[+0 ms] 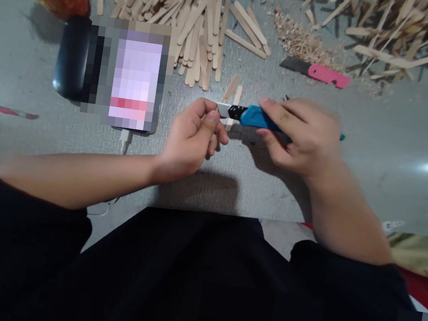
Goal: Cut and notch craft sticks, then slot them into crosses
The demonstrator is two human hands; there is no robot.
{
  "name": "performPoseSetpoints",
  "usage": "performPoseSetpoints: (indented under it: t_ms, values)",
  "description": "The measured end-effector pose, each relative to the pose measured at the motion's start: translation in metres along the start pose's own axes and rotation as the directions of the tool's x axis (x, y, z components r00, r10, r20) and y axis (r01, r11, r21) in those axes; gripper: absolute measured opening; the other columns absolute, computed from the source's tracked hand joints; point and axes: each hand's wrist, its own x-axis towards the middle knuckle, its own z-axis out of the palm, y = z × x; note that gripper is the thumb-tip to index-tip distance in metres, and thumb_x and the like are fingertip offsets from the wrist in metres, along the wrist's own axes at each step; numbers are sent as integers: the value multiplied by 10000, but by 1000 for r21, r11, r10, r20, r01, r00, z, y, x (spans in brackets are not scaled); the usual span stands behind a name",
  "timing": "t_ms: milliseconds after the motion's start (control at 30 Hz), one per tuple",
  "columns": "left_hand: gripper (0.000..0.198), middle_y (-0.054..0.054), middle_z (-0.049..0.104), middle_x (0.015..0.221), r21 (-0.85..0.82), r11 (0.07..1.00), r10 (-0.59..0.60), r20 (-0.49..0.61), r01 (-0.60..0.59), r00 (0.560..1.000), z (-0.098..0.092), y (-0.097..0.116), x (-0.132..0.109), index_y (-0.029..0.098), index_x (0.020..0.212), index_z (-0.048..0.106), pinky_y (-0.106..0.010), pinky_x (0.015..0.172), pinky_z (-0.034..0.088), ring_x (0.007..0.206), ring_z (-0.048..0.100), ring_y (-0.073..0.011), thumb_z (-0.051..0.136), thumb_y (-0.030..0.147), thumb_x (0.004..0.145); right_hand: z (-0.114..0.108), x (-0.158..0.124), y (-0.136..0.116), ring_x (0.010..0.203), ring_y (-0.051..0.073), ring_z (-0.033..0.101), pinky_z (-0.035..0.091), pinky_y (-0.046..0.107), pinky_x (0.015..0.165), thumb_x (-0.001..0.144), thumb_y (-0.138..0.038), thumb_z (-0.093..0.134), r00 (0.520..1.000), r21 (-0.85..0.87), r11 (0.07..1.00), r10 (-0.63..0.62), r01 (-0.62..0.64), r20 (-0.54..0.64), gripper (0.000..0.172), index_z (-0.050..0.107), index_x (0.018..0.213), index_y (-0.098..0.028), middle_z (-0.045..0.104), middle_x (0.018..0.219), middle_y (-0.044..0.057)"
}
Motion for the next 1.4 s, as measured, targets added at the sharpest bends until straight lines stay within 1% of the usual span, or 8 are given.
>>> performPoseSetpoints:
  t_ms: [100,233,467,667,767,1067,1233,1400]
  values:
    - [422,34,771,742,-3,1000,-15,-7,15,1000,0,2,0,269,1027,584,-241,453,436,436,523,-79,701,623,1225,-1,1,3,1052,400,833,643,559,881,1224,-562,535,997,-7,998,-61,61,-50,617,794,1696,-261,879,1214,153]
    - [416,29,775,724,33,997,-64,-29,65,998,1,6,0,270,1009,598,-254,440,428,430,526,-88,708,609,1224,-5,3,3,1091,398,821,651,561,928,1226,-539,561,999,-11,999,-40,40,4,578,797,1692,-291,891,1255,156]
    - [421,37,758,690,19,996,-85,-13,85,996,1,11,0,257,1025,637,-240,435,419,417,523,-82,743,623,1206,-11,7,11,1054,394,814,621,538,913,1225,-579,576,999,-42,999,-16,14,-43,612,797,1685,-240,887,1228,191]
    - [434,20,798,729,7,997,-75,-31,75,997,1,9,1,266,999,588,-248,434,438,420,543,-84,738,614,1211,2,6,13,959,357,829,580,479,782,1228,-534,571,974,7,984,-172,175,-147,551,848,1594,-227,885,1150,142]
    - [432,11,822,753,10,997,-73,-43,74,996,2,8,2,271,996,574,-253,433,444,418,545,-84,735,608,1213,6,5,12,955,329,824,580,454,793,1227,-541,582,972,-5,986,-166,168,-165,536,836,1603,-255,875,1139,111]
    - [333,-2,852,796,26,997,-78,-29,78,997,2,12,1,241,1043,633,-241,447,461,420,577,-73,760,492,1220,-6,4,15,1054,385,800,623,543,911,1216,-560,575,999,-30,999,-28,27,-30,585,786,1701,-310,870,1201,146]
    - [355,7,847,794,25,998,-58,-39,59,998,2,7,1,247,1039,604,-223,440,441,422,580,-69,775,508,1209,-4,5,15,969,359,794,610,504,845,1211,-557,563,995,-21,997,-78,77,-54,592,821,1654,-260,857,1123,142]
    - [338,-13,876,877,32,999,-26,-53,28,998,3,7,2,246,1026,610,-224,466,476,462,611,-66,797,469,1199,-7,5,13,990,380,808,598,515,819,1227,-560,523,997,-23,997,-70,69,-34,605,819,1657,-255,855,1132,144]
